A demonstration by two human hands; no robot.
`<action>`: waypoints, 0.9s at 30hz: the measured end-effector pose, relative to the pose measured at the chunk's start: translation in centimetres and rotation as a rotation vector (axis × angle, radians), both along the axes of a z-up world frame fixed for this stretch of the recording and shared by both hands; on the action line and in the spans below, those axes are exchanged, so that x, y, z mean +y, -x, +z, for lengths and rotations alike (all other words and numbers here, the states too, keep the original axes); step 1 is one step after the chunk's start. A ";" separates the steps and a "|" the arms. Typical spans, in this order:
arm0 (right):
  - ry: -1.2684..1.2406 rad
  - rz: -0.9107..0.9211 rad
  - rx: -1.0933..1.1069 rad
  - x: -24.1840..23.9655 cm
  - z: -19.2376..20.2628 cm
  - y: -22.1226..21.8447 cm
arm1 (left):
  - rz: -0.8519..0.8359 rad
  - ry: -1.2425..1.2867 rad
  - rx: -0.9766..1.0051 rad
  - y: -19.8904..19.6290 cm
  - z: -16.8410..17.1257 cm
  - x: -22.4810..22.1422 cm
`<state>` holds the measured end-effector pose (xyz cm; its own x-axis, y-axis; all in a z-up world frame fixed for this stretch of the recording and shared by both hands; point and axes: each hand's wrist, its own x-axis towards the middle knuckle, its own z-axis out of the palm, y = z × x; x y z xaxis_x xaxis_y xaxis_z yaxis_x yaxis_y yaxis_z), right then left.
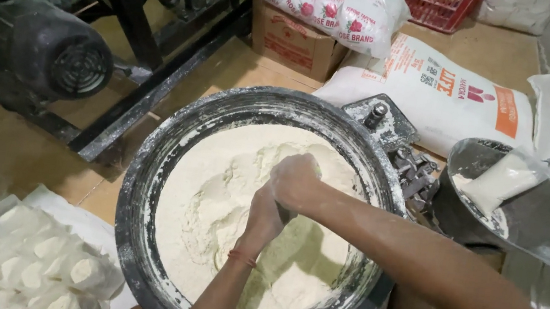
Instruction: Manually filling small plastic bags with white powder from a large basin and stacking the filled bags.
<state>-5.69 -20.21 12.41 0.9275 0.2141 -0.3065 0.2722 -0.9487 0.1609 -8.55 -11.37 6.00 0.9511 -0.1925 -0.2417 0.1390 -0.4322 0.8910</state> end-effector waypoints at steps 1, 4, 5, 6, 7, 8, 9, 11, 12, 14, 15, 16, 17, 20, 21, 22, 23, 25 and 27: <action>0.073 0.030 0.017 0.3 0.0 -0.3 | -0.005 0.005 0.001 -0.1 0.2 0.0; 0.177 0.063 0.060 1.2 -0.9 -1.6 | -0.013 0.017 0.015 -0.2 0.5 0.1; 0.208 0.063 0.075 1.4 -1.3 -2.2 | -0.018 0.023 0.017 -0.2 0.7 0.0; 0.210 0.068 0.080 1.5 -1.0 -1.6 | -0.014 0.025 0.022 -0.2 0.7 0.2; 0.215 0.083 0.057 1.6 -0.6 -1.1 | -0.020 0.027 0.023 -0.2 0.6 0.4; 0.220 0.099 0.033 1.6 -0.1 -0.7 | -0.025 0.030 0.022 -0.2 0.7 0.6; 0.221 0.105 0.036 0.0 0.0 -1.0 | -0.020 0.032 0.025 -0.8 -0.9 1.0; -0.019 0.058 -0.387 -3.1 0.0 -1.3 | -0.054 -0.137 -0.244 -1.5 -4.1 1.8; -0.018 0.062 -0.384 -3.8 -0.2 -1.5 | -0.051 -0.136 -0.242 -1.5 -4.0 2.2; 0.202 0.007 -0.210 -5.5 -0.1 -2.3 | -0.024 -0.133 -0.318 -2.0 -3.2 2.7; 0.206 0.004 -0.217 -7.0 -3.8 -2.1 | -0.025 -0.128 -0.326 -2.2 -3.5 3.0; 0.230 0.011 -0.164 -8.4 -7.5 -1.9 | -0.048 -0.102 -0.335 -2.4 -3.9 3.4; 0.252 0.018 -0.111 -9.9 -11.2 -1.7 | -0.070 -0.077 -0.345 -2.6 -4.2 3.8; -0.032 0.164 0.192 -12.2 -22.8 1.7 | 0.004 -0.309 -0.331 -3.9 -7.2 3.9; -0.031 0.178 0.184 -11.4 -22.7 2.1 | 0.017 -0.312 -0.337 -4.4 -7.0 3.9; -0.093 0.099 0.233 -10.3 -22.9 2.9 | 0.005 -0.358 -0.368 -4.7 -7.0 4.1; -0.153 0.021 0.284 -9.3 -23.2 3.6 | -0.009 -0.403 -0.397 -5.0 -7.0 4.3; -0.072 0.078 0.313 -9.7 -19.5 3.7 | -0.015 -0.394 -0.398 -4.4 -6.6 5.3; 0.019 0.122 0.337 -10.8 -16.2 3.6 | -0.032 -0.371 -0.406 -4.1 -6.0 5.8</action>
<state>-9.33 -31.02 -3.77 0.7419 0.3083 -0.5955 0.4239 -0.9037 0.0603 -4.41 -5.61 -0.03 0.9771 -0.1944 0.0864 -0.2025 -0.7256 0.6577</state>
